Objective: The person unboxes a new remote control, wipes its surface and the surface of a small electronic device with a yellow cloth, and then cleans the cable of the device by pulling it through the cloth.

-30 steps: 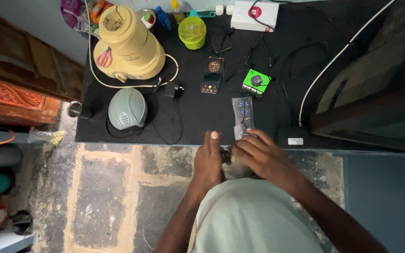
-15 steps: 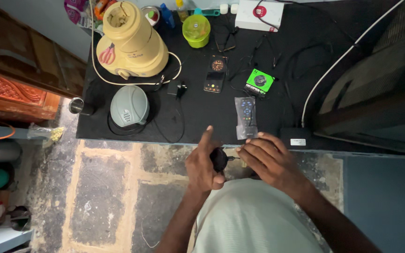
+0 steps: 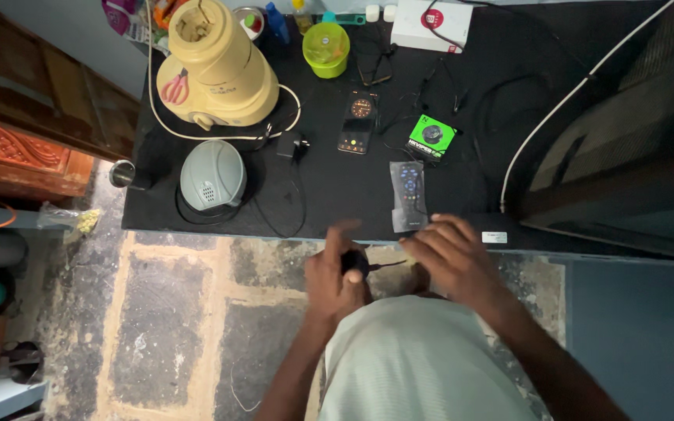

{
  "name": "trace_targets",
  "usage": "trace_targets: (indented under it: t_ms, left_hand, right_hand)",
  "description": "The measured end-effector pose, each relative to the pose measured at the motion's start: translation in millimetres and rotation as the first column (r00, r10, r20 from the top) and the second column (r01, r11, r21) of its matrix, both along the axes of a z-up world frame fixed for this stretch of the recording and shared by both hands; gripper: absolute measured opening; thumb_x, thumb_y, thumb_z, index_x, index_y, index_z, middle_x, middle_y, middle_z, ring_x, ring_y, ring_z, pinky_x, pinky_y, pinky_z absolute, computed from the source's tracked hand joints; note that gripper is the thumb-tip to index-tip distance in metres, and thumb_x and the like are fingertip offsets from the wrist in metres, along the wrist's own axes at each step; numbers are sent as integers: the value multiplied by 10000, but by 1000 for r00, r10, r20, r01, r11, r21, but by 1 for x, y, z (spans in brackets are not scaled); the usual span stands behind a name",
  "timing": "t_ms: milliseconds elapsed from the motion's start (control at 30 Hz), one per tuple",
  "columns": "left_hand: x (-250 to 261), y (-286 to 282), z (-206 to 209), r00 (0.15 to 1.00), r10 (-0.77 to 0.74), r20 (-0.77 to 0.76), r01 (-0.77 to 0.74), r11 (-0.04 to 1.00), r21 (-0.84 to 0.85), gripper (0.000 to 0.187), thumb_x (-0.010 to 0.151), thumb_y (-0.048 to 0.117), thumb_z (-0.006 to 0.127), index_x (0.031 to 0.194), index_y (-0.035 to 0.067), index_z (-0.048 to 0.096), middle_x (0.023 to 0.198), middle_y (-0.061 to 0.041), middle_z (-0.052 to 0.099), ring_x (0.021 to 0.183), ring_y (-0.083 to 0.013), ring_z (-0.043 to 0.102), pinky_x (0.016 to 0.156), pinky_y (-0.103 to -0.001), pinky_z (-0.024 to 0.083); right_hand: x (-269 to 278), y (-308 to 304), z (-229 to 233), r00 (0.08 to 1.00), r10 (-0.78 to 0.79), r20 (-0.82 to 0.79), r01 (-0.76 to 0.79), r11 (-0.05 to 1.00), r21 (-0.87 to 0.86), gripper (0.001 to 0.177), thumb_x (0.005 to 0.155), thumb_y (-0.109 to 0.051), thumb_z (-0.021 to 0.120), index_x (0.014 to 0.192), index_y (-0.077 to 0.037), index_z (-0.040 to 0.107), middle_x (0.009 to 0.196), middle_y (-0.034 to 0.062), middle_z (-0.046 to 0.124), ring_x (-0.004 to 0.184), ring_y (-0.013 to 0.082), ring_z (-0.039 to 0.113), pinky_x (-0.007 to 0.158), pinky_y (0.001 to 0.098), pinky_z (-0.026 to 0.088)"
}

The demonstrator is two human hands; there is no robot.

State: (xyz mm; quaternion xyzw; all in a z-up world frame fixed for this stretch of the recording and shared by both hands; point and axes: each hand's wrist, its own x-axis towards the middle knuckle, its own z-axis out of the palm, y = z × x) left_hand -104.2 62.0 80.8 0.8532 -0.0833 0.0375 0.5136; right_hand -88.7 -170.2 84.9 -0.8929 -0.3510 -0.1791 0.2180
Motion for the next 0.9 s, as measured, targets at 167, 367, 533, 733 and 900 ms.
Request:
trace_targets:
  t_ms: [167, 367, 533, 733, 900]
  left_hand:
    - [7, 10, -18, 985, -146, -87, 139, 987, -82, 921, 963, 843, 220, 900, 52, 688, 704, -113, 656, 628, -311, 695, 585, -402, 504]
    - [7, 6, -29, 966, -205, -161, 192, 977, -89, 908, 991, 787, 171, 875, 50, 690, 722, -113, 661, 656, -297, 674, 618, -385, 497]
    - [16, 15, -23, 826, -497, -266, 414, 855, -312, 678, 1052, 613, 367, 957, 17, 674, 820, -93, 671, 717, -223, 660, 664, -365, 533]
    - [11, -9, -32, 842, -467, -270, 283, 808, -516, 400, 1094, 334, 506, 884, 23, 645, 763, -35, 672, 689, -98, 623, 636, -260, 509]
    - [17, 2, -55, 863, -432, -262, 199, 767, -610, 339, 1096, 269, 558, 868, 28, 622, 730, -5, 609, 667, -80, 590, 625, -252, 488]
  right_hand:
    - [1, -7, -11, 994, 61, -86, -57, 997, 50, 265, 838, -69, 732, 1103, -47, 728, 1036, 72, 698, 1030, 233, 654, 1015, 455, 493]
    - [0, 3, -8, 986, 121, -115, -111, 990, 92, 270, 840, -71, 734, 1108, -48, 727, 1026, 57, 701, 1002, 219, 667, 1000, 451, 513]
    - [4, 1, -5, 982, 84, -171, -74, 995, 67, 289, 847, -75, 725, 1133, -35, 738, 964, 60, 695, 928, 225, 669, 876, 421, 524]
    - [9, 7, -1, 984, 103, -147, -96, 994, 50, 261, 857, -65, 719, 1116, -34, 720, 1001, 65, 702, 960, 213, 671, 854, 391, 519]
    - [34, -12, 1, 986, 125, -110, -115, 989, 93, 298, 818, -72, 754, 1114, -46, 724, 1002, 56, 712, 945, 211, 657, 847, 399, 502]
